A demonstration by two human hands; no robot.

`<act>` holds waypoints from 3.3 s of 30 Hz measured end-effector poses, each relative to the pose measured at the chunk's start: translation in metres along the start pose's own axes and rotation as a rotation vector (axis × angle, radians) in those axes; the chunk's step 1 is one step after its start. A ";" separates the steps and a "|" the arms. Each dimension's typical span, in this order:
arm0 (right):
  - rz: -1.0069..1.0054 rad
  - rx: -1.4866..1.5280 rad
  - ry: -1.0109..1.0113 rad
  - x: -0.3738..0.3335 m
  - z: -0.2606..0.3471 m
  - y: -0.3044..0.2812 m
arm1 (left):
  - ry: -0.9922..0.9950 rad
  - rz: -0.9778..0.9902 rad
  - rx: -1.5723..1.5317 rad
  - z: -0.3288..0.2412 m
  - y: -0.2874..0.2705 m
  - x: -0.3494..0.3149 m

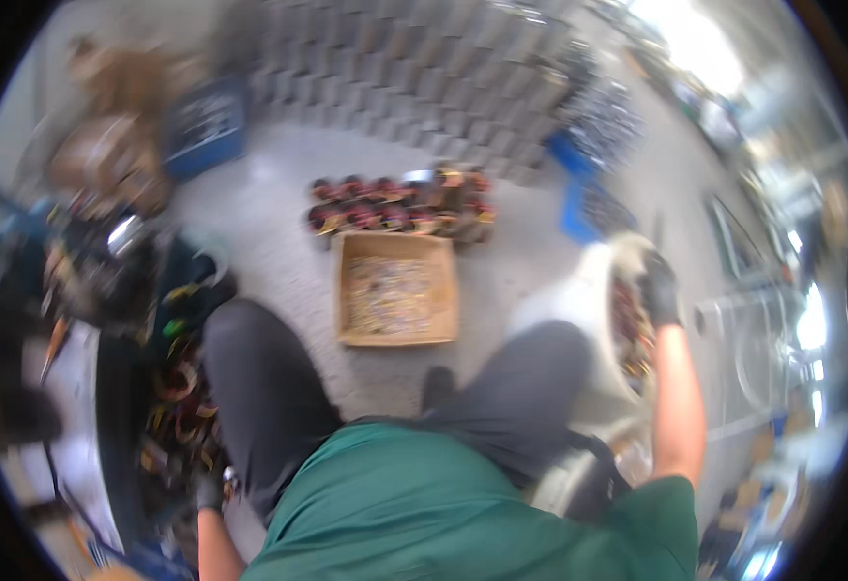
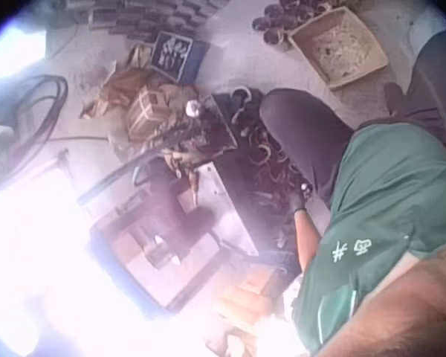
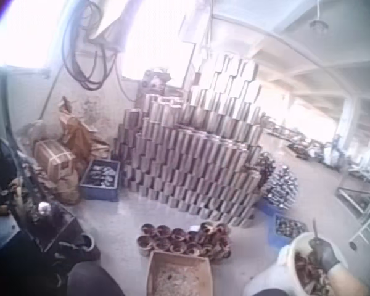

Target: The person assembles colorful wiring components into small metal cylinders by hand. They take a wiring harness from a box, insert it into a cylinder, and place the finished assemblies into another container.

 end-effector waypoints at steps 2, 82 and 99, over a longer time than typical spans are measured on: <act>0.283 0.489 0.627 -0.015 0.081 0.005 | 0.085 -0.206 0.026 0.057 -0.100 0.010; 1.194 2.102 0.251 -0.133 0.448 0.137 | 0.910 0.717 -0.106 -0.419 0.393 -0.017; 0.373 1.059 -0.216 -0.105 0.429 0.102 | 0.673 0.879 -0.260 -0.423 0.405 -0.039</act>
Point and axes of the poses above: each hand's wrist, its own x-axis towards the middle knuckle, its own y-axis out of the palm, z = x × y, the point moved 7 cm from there along x, towards the middle knuckle, and after that the axes turned 15 degrees about -x, right-handed, at the moved point
